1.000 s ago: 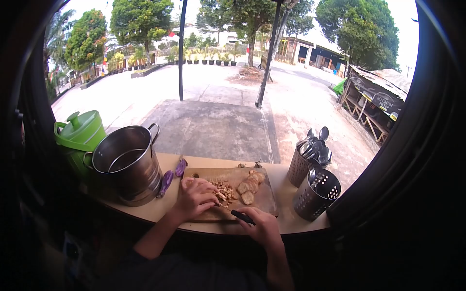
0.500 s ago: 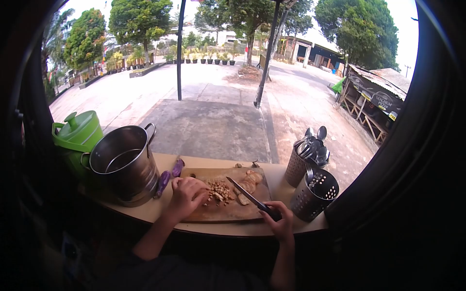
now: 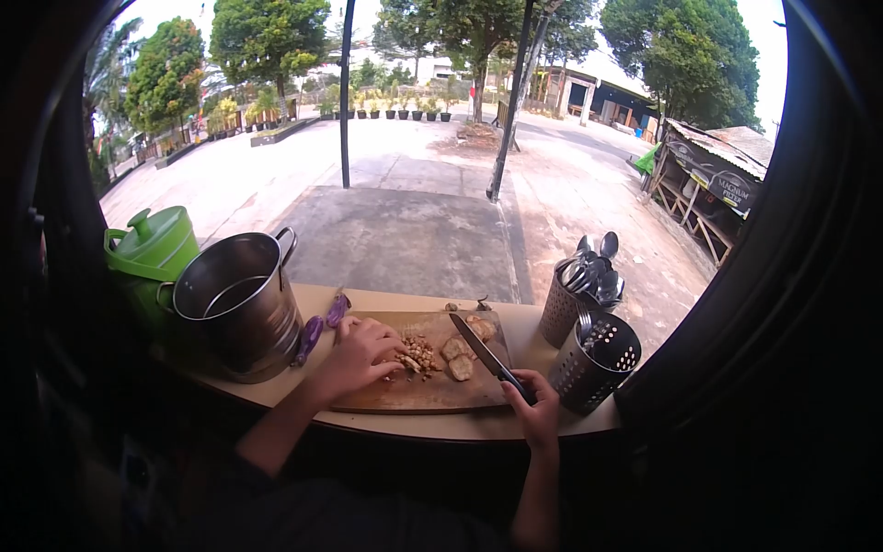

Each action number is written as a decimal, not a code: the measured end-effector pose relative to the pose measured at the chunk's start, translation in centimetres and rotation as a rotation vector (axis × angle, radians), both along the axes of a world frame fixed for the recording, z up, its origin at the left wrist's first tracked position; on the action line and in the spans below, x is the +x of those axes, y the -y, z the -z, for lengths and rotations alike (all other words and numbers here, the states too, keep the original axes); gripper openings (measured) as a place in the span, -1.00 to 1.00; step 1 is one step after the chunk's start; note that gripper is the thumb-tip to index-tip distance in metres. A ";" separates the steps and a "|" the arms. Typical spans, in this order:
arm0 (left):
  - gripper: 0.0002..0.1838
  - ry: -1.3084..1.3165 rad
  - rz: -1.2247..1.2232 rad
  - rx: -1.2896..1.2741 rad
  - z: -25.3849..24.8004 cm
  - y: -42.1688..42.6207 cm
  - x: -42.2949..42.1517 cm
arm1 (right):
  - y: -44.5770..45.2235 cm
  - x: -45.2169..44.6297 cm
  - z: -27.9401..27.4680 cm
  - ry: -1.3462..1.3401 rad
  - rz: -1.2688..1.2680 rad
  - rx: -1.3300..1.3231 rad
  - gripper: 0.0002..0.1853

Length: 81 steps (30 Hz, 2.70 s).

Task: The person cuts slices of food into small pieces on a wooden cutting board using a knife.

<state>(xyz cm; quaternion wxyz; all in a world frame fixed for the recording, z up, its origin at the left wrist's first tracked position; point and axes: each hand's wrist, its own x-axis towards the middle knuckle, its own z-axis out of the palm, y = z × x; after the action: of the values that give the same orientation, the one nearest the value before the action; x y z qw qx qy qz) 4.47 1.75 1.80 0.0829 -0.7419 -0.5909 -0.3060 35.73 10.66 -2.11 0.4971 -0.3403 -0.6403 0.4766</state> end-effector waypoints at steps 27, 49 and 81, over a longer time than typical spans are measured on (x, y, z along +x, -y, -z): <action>-0.79 0.391 0.180 -0.037 0.0 -1.6 0.8 | 0.2 -0.4 0.2 0.129 0.048 0.088 -0.79; -0.80 0.612 0.065 0.260 0.3 -1.3 -1.3 | 5.8 -6.0 -4.5 0.627 -0.230 0.385 -0.73; -0.72 0.321 -0.014 -0.035 2.1 4.5 1.1 | 8.4 -5.3 -2.2 0.392 -0.028 0.382 -0.67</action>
<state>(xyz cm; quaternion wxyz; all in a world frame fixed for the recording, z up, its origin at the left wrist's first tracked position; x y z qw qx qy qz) 5.54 -2.72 -0.25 -0.0232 -0.6806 -0.6070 -0.4095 30.38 2.28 0.11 0.4122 -0.3169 -0.8073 0.2790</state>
